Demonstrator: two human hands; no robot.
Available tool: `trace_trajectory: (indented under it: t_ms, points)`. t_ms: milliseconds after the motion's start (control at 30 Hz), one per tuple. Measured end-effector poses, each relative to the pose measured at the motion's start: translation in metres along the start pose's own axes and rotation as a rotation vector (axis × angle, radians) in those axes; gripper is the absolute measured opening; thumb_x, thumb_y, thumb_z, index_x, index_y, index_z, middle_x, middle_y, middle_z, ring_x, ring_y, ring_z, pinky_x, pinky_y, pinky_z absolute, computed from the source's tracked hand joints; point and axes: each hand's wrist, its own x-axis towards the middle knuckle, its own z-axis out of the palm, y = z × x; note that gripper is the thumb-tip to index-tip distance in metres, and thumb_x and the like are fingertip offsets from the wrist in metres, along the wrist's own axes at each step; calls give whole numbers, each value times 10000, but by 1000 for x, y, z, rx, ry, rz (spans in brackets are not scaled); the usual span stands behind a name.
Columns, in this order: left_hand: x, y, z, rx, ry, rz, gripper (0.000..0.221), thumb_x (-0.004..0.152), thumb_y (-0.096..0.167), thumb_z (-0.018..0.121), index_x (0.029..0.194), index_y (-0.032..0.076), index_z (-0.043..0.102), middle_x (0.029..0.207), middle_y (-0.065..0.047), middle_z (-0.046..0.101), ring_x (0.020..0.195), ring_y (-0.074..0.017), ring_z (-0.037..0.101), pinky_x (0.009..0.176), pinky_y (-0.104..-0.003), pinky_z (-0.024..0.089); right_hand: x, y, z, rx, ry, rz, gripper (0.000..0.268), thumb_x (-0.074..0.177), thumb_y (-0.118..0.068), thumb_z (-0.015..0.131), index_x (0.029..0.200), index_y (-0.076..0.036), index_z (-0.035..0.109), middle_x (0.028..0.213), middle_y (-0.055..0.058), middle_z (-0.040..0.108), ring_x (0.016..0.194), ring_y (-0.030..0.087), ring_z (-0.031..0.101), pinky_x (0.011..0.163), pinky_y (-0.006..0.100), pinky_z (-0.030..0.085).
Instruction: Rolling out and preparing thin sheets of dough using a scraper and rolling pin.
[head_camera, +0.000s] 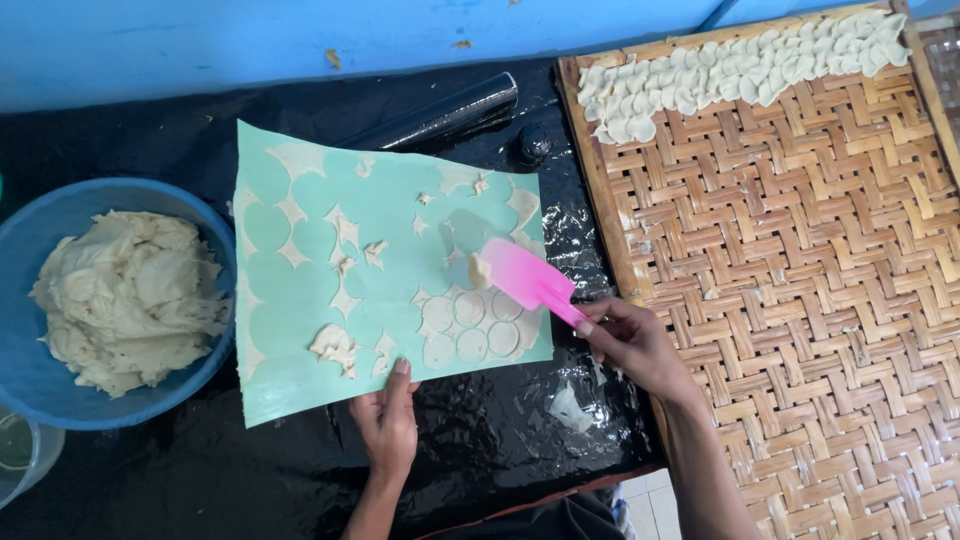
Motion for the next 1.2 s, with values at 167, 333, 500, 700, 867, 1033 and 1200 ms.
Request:
trace_trajectory:
  t_ms: [167,333,500,700,867,1033,1200]
  points:
    - [3,24,20,-57,15,-26,276,994,-11,562,1253,-106,574,1141,-157,688,970,-166,688,792,-318,604,-3,-13,-19,28,111,-26,244,948,-144,685,1170,-45,718,761,-27,660,586,43,554,475,208,385]
    - [2,4,7,-28,16,-1,275,1021,-32,574,1276,-136,570,1189,-169,669,1006,-175,664,796,-314,575,11,-11,-63,6,393,-112,262,994,-170,678,1214,-30,704,767,-4,655,583,38,522,492,202,375]
    - [4,8,10,-27,14,0,287,1007,-24,573,1278,-119,569,1206,-161,671,1016,-174,669,786,-296,573,45,-10,-101,-157,697,-248,263,1029,-173,682,1224,3,670,905,18,689,689,78,672,566,225,526]
    - [4,4,7,-48,36,-14,299,996,-13,586,1279,-105,564,1184,-161,668,976,-170,670,740,-284,567,82,13,-130,-309,774,-256,260,1018,-179,702,1200,7,697,882,53,728,703,103,693,571,268,533]
    - [4,7,6,27,41,-41,278,1008,3,582,1250,-134,583,1143,-189,680,950,-183,679,726,-296,574,83,-2,-122,-314,784,-199,265,1011,-203,715,1187,-5,698,878,84,737,683,128,710,578,287,547]
    - [4,6,2,66,12,-57,264,1026,10,568,1231,-152,602,1103,-210,687,921,-194,678,717,-309,579,78,-7,-120,-574,906,-246,225,1018,-178,721,1164,-8,725,905,135,767,711,206,737,623,348,560]
    - [4,12,7,50,11,-53,277,1013,10,562,1249,-135,581,1114,-200,677,919,-184,670,713,-310,576,61,-44,-98,-927,977,-254,177,1014,-142,696,1131,-10,716,1031,180,755,741,309,730,609,448,550]
